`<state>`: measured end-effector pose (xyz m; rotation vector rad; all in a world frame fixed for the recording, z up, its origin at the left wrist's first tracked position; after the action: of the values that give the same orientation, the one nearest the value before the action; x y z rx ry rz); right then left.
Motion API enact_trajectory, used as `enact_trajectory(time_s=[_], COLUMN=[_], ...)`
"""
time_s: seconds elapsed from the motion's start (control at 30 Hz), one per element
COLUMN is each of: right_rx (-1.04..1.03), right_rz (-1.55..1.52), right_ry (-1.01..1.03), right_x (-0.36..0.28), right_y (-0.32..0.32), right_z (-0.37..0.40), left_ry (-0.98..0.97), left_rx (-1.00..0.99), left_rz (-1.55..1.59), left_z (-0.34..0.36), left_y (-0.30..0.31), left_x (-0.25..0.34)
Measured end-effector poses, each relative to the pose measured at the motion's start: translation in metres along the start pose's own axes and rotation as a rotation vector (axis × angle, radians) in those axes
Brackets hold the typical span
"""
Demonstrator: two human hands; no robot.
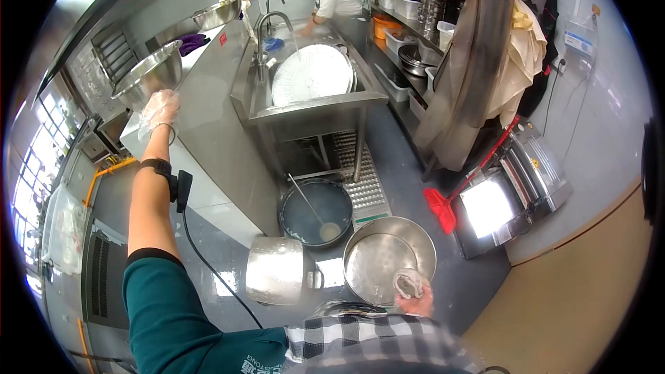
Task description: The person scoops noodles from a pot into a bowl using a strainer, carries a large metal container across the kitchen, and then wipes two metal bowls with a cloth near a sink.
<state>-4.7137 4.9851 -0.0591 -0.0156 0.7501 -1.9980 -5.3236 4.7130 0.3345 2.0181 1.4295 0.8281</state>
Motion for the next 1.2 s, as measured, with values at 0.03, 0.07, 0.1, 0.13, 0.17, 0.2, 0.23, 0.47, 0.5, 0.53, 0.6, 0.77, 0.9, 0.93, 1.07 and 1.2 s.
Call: enact_trajectory(time_s=[0.03,0.07,0.1,0.13,0.17,0.2,0.23,0.47,0.5,0.53,0.6,0.77,0.9,0.93,1.07,1.2], right_rx=[-0.013,-0.026,-0.027,-0.034,-0.041,-0.042,-0.047,-0.045,-0.046,-0.034,-0.021,-0.044,-0.028,-0.029,-0.035,-0.028], right_rz=[0.008,0.016,0.016,0.024,0.032,0.032,0.035,0.045,0.045,0.03,0.014,-0.007,-0.011,0.001,0.019,0.005], right_ry=[0.004,0.008,0.007,0.014,0.021,0.019,0.018,0.019,0.019,0.011,0.001,-0.007,-0.029,-0.025,0.006,-0.002], right_x=[0.0,0.0,0.001,0.001,0.001,0.001,0.0,-0.003,-0.003,-0.003,-0.002,-0.002,-0.001,-0.001,0.001,0.002], right_y=[-0.001,-0.002,-0.001,-0.001,-0.002,-0.001,-0.001,0.004,0.003,0.003,0.004,0.007,0.008,0.009,0.009,0.009], right_z=[-0.001,-0.001,-0.002,-0.002,-0.003,-0.005,-0.007,-0.02,-0.02,-0.019,-0.021,-0.028,-0.029,-0.03,-0.026,-0.026], left_ry=[0.002,0.004,0.004,0.004,0.003,0.003,-0.006,-0.016,-0.015,-0.02,-0.024,-0.039,-0.038,-0.036,-0.028,-0.015], left_rx=[-0.012,-0.024,-0.024,-0.021,-0.017,-0.016,-0.011,0.038,0.039,0.043,0.048,0.053,0.081,0.094,0.073,0.041], left_rz=[0.001,0.002,0.001,-0.001,-0.003,-0.004,0.006,0.023,0.022,0.025,0.026,0.038,0.045,0.047,0.038,0.05], left_z=[0.0,-0.001,-0.001,-0.001,-0.002,-0.002,-0.002,-0.006,-0.006,-0.006,-0.005,-0.006,-0.008,-0.008,-0.004,-0.002], left_y=[-0.001,-0.002,-0.003,-0.003,-0.004,-0.004,-0.005,-0.012,-0.012,-0.012,-0.012,-0.014,-0.019,-0.019,-0.011,-0.007], left_x=[0.0,0.0,-0.001,-0.001,-0.002,-0.003,-0.003,-0.006,-0.006,-0.006,-0.006,-0.008,-0.012,-0.012,-0.008,-0.004])
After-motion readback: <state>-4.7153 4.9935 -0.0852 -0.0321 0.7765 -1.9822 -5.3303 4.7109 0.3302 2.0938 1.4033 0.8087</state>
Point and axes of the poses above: each hand's wrist, its own z-axis away from the middle knuckle, its own y-axis out of the back of the hand, x = y × z, the point moved 7 cm from there along -z, towards the middle knuckle, and after that the axes turned 12 degrees about x, right-handed, at the moved point
